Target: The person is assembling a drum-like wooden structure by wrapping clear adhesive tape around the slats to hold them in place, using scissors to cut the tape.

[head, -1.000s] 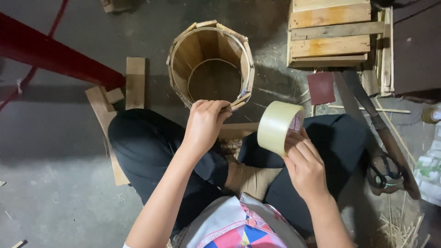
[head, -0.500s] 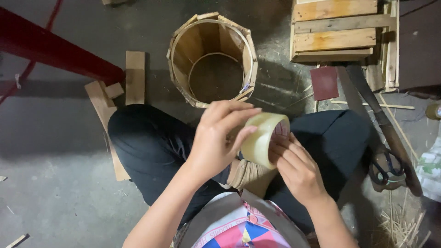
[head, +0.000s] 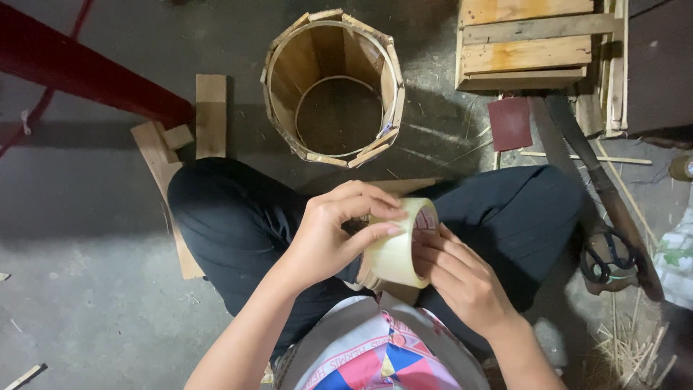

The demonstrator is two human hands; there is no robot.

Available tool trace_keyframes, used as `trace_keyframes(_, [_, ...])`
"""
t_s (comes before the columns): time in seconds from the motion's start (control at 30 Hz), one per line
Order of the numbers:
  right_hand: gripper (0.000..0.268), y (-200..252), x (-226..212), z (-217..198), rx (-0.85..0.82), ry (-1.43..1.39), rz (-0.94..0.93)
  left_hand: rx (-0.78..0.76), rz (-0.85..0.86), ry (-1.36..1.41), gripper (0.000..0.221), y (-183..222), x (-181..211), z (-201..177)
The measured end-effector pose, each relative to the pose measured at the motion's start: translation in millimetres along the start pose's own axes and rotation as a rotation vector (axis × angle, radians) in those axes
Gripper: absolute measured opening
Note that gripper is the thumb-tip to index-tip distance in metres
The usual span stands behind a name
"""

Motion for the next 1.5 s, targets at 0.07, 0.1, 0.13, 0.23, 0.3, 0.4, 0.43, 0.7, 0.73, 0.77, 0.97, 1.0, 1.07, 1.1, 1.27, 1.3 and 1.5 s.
trace_keyframes(0.07, [0.018, 1.3, -3.4, -1.3, -0.007, -0.044, -0.003, 0.031, -0.021, 0.056, 0.012, 4.7, -1.4, 1.0])
trace_keyframes(0.1, [0.018, 0.5, -5.9, -2.4, -0.007, -0.043, -0.005, 0.033, -0.021, 0.056, 0.012, 7.4, -2.0, 2.7])
trace_keyframes(0.13, [0.017, 0.2, -8.9, -2.8, -0.034, -0.064, -0.009, 0.050, -0.041, 0.018, 0.010, 10.5, -3.2, 4.2])
trace_keyframes(0.23, [0.016, 2.8, -20.0, -1.7, -0.090, -0.111, -0.021, 0.081, -0.070, -0.043, 0.010, 23.2, -13.5, 13.0])
trace_keyframes(0.3, [0.015, 1.5, -23.5, 1.3, -0.106, -0.130, -0.044, 0.099, -0.061, -0.077, 0.011, 26.5, -19.4, 10.6])
trace_keyframes(0.4, [0.015, 5.9, -25.2, 2.4, -0.130, -0.120, 0.048, 0.080, -0.149, -0.010, 0.009, 32.2, -22.9, 4.1])
trace_keyframes(0.43, [0.016, 4.7, -26.0, -0.5, -0.124, -0.114, 0.012, 0.054, -0.145, 0.037, 0.011, 32.4, -21.8, 2.0])
trace_keyframes(0.7, [0.019, 2.3, -31.1, -14.3, -0.145, -0.098, -0.046, -0.165, -0.190, 0.116, 0.012, 20.1, -6.8, -18.1])
trace_keyframes(0.73, [0.016, 4.4, -30.9, -15.2, -0.162, -0.088, -0.045, -0.204, -0.203, 0.111, 0.010, 20.2, -6.8, -18.7])
trace_keyframes(0.77, [0.013, 6.6, -30.4, -16.0, -0.179, -0.077, -0.044, -0.243, -0.216, 0.106, 0.008, 20.2, -6.9, -19.3])
trace_keyframes(0.97, [0.019, 12.2, -29.8, -18.7, -0.203, -0.219, -0.018, -0.049, -0.152, 0.043, 0.008, 34.6, -3.2, -6.8])
trace_keyframes(1.0, [0.019, 13.6, -31.2, -17.2, -0.204, -0.220, -0.020, -0.048, -0.153, 0.042, 0.008, 38.7, -4.2, -3.3])
trace_keyframes(1.07, [0.021, 16.8, -33.6, -14.5, -0.180, -0.279, 0.025, 0.073, -0.104, 0.033, 0.009, 47.7, -5.3, 1.7])
trace_keyframes(1.1, [0.021, 19.6, -34.3, -12.6, -0.180, -0.281, 0.023, 0.074, -0.105, 0.032, 0.009, 51.2, -4.1, 4.8])
trace_keyframes(1.27, [0.030, 27.1, -27.2, -12.3, -0.129, -0.306, 0.142, 0.211, -0.027, -0.052, 0.009, 52.7, -2.8, 11.3])
trace_keyframes(1.3, [0.030, 22.8, -32.3, -9.0, -0.131, -0.308, 0.142, 0.212, -0.029, -0.052, 0.009, 52.0, -1.2, 13.8])
trace_keyframes(1.5, [0.054, 50.6, -18.9, 1.6, 0.195, -0.328, 0.476, 0.389, 0.019, -0.143, 0.015, 38.9, 15.6, 20.1])
Point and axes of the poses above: each hand's wrist, its own y-axis away from the middle knuckle, its own z-axis out of the palm, x = y × z, the point moved 2 cm from there along -y, towards the middle knuckle, and after that the axes turned 2 degrees about y, right-handed, at the moved point
